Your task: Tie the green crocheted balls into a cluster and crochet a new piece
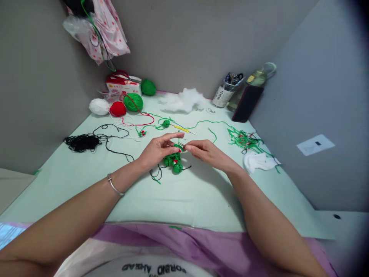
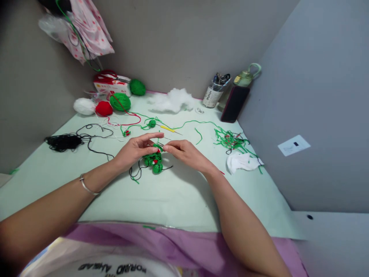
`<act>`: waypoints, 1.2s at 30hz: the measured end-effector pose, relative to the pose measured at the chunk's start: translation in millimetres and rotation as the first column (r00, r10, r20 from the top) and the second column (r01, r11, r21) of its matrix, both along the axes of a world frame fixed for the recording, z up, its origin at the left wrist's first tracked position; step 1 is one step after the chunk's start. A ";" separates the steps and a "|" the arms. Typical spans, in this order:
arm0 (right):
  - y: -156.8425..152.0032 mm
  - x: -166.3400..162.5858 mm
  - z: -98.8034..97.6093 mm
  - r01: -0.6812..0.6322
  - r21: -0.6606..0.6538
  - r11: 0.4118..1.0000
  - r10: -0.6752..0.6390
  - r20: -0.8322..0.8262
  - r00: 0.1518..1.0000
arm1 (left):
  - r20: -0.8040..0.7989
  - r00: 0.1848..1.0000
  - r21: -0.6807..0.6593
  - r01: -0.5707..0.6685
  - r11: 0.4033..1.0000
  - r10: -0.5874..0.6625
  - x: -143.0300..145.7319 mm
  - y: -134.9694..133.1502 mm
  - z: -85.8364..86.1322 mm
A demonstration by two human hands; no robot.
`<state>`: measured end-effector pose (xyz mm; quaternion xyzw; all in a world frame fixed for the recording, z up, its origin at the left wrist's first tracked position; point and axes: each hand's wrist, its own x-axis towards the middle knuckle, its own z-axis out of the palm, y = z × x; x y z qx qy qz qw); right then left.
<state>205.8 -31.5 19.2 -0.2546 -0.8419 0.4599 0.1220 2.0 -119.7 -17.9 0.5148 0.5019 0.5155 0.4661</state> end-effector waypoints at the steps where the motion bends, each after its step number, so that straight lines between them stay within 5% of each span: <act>1: -1.1 -1.1 0.2 -0.004 -0.003 1.000 0.004 -0.004 1.000 | -0.003 1.000 -0.001 0.013 1.000 -0.013 0.3 0.0 -0.2; 21: 7.5 7.3 -1.7 -0.039 -0.035 0.999 0.044 0.149 0.988 | 0.048 0.998 -0.101 0.054 0.993 -0.050 -1.7 4.4 -4.3; 24: 17.0 5.9 -14.9 0.126 0.189 0.974 -0.163 0.196 0.967 | -0.004 1.000 -0.132 0.007 0.991 -0.008 -4.9 7.3 -8.4; 26: 21.2 -2.3 -28.6 0.237 0.443 0.865 -0.338 0.165 0.927 | -0.069 0.997 -0.118 -0.027 0.993 0.019 -5.0 7.9 -10.6; 28: 22.8 -14.1 -41.2 0.206 0.615 0.761 -0.372 0.154 0.915 | -0.163 0.985 -0.050 -0.067 0.997 0.058 -4.3 7.7 -11.6; 36: 15.7 -36.8 -43.3 -0.043 0.744 0.666 -0.309 0.329 0.893 | -0.371 0.914 0.145 -0.116 0.983 0.163 -12.0 3.7 14.3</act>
